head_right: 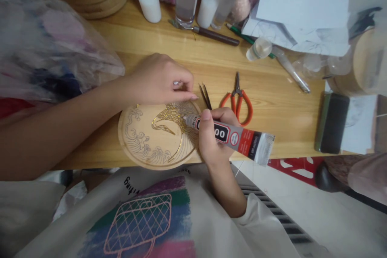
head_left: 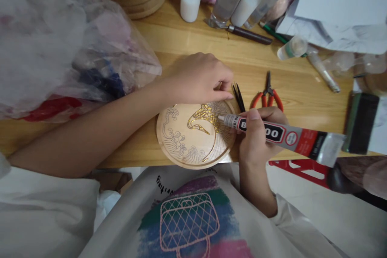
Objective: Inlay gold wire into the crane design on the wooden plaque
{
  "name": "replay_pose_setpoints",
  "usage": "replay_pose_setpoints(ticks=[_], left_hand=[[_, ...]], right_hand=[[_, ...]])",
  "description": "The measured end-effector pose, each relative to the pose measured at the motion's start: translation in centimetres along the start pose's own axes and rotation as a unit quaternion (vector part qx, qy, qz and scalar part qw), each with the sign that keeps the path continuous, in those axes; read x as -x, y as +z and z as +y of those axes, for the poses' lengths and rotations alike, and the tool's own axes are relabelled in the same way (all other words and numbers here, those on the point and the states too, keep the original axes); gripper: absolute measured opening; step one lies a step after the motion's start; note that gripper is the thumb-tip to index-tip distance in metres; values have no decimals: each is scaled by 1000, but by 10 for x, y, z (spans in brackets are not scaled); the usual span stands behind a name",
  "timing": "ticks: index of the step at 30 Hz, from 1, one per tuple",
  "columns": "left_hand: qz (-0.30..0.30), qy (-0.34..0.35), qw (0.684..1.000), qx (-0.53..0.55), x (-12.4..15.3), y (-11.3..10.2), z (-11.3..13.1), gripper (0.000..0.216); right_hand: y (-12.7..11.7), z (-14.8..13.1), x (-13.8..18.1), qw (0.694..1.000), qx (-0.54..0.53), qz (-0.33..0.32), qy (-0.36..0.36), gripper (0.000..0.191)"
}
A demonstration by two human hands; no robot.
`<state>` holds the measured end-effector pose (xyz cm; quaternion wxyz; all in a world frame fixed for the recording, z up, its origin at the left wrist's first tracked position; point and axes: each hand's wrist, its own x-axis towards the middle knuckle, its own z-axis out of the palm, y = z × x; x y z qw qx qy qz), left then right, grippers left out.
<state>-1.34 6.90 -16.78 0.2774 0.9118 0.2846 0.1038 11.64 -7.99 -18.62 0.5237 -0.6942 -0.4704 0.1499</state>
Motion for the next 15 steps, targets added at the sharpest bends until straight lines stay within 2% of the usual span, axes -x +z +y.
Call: replay_pose_setpoints(ticks=[11, 15], left_hand=[[-12, -17, 1000, -17, -1, -1, 2, 20], [-13, -17, 1000, -12, -1, -1, 2, 20]], right_hand=[[0, -1, -1, 999, 11, 6, -42, 35], [0, -1, 0, 999, 18, 5, -35, 35]])
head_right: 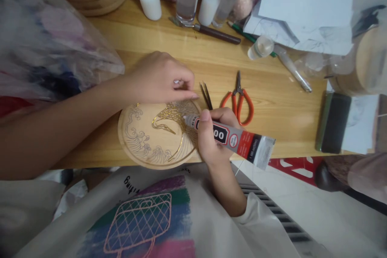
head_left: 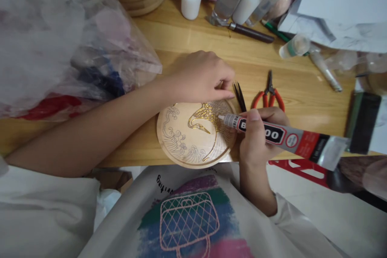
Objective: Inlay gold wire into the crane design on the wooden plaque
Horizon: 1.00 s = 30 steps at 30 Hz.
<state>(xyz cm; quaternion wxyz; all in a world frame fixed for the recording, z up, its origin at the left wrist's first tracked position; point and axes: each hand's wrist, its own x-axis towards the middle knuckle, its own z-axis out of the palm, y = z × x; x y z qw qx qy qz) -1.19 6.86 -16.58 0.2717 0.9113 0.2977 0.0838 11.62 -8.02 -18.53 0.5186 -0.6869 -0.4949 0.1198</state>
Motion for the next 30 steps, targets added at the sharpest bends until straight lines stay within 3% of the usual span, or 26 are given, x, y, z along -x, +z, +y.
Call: replay_pose_setpoints(ticks=[18, 30], left_hand=[[-5, 2, 1000, -8, 0, -1, 1, 21], [-6, 9, 1000, 4, 1, -4, 2, 19]], right_hand=[[-1, -6, -2, 999, -21, 23, 17, 26], [-2, -5, -1, 999, -7, 14, 38, 33]])
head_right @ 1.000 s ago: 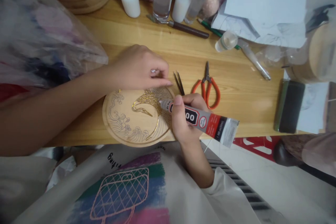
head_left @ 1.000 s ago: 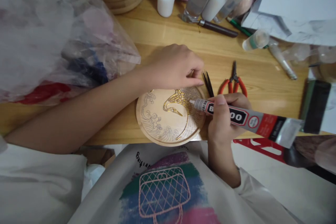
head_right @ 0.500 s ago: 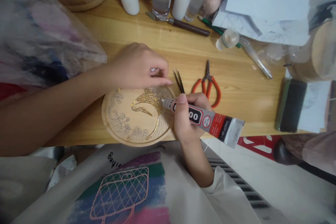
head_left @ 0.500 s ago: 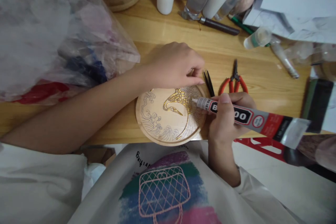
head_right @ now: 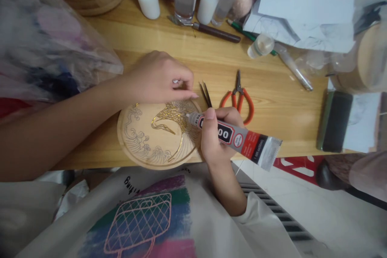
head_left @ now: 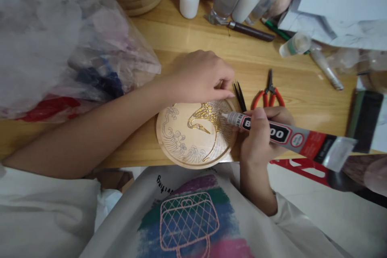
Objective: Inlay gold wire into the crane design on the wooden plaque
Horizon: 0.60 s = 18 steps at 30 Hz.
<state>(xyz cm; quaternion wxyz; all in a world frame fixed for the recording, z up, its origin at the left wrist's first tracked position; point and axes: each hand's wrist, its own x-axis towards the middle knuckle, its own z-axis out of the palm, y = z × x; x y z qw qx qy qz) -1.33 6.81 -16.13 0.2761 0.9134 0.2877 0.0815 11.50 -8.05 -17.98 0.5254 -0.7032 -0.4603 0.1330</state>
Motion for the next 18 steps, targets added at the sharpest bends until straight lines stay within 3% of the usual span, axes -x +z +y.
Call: replay_pose_setpoints(ticks=[10, 18], left_hand=[[30, 8, 999, 9, -1, 7, -5, 24], [16, -3, 1000, 2, -1, 5, -2, 22]], right_hand=[[-1, 1, -1, 1000, -12, 14, -14, 30], [3, 5, 1, 997, -49, 56, 10, 33]])
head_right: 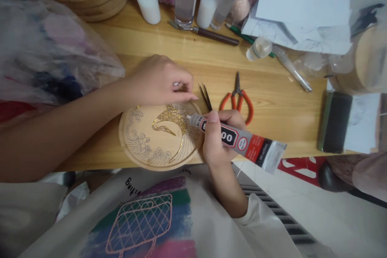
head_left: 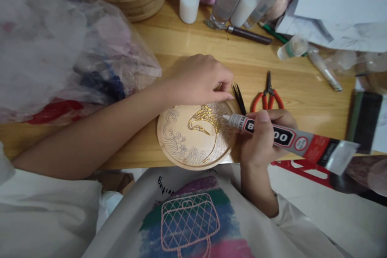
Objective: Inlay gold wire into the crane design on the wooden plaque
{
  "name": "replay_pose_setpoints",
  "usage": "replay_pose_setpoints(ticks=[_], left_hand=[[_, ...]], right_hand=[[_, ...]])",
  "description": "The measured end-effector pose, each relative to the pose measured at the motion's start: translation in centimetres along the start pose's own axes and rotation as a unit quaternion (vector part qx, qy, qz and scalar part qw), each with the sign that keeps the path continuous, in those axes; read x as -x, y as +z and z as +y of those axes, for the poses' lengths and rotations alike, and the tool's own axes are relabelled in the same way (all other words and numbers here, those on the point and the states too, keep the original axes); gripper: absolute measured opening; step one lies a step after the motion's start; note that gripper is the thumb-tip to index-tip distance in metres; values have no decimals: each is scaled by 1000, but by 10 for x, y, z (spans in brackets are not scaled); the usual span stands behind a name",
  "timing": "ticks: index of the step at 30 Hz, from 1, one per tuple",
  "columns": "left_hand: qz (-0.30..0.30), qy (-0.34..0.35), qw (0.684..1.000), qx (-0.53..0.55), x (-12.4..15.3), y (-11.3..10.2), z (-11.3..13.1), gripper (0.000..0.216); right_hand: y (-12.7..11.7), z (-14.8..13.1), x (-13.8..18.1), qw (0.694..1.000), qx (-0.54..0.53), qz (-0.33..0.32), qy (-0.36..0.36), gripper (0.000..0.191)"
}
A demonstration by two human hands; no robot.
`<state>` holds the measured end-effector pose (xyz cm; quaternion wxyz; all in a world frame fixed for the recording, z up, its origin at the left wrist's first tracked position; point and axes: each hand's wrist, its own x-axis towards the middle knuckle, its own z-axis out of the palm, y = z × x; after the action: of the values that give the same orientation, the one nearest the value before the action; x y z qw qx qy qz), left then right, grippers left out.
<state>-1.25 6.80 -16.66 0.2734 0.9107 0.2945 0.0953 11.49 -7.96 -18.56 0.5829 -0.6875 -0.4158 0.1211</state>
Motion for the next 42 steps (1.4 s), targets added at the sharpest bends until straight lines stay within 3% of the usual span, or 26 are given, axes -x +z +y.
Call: replay_pose_setpoints(ticks=[6, 13, 18, 23, 28, 33, 36, 42], left_hand=[[3, 1, 1000, 4, 1, 0, 0, 22], [19, 6, 1000, 14, 0, 5, -3, 18], [33, 15, 999, 15, 1, 3, -5, 20], [-31, 31, 999, 11, 3, -7, -2, 16], [-77, -31, 992, -91, 22, -21, 15, 20], [-106, -140, 957, -232, 61, -20, 34, 31], [-61, -162, 957, -231, 85, -5, 41, 30], [139, -138, 960, -199, 118, 30, 53, 38]], right_hand=[[0, -3, -1, 999, -28, 8, -41, 26], [2, -2, -4, 994, -104, 26, 3, 24], [-1, -5, -8, 987, -156, -24, 42, 23], [-11, -10, -6, 984, -158, -69, 52, 22], [-21, -19, -3, 989, -124, -80, 29, 21], [-24, -29, 0, 993, -91, -82, -3, 17], [-22, -30, 4, 991, -86, -104, -13, 15], [-20, -24, 5, 986, -53, -158, -20, 10]])
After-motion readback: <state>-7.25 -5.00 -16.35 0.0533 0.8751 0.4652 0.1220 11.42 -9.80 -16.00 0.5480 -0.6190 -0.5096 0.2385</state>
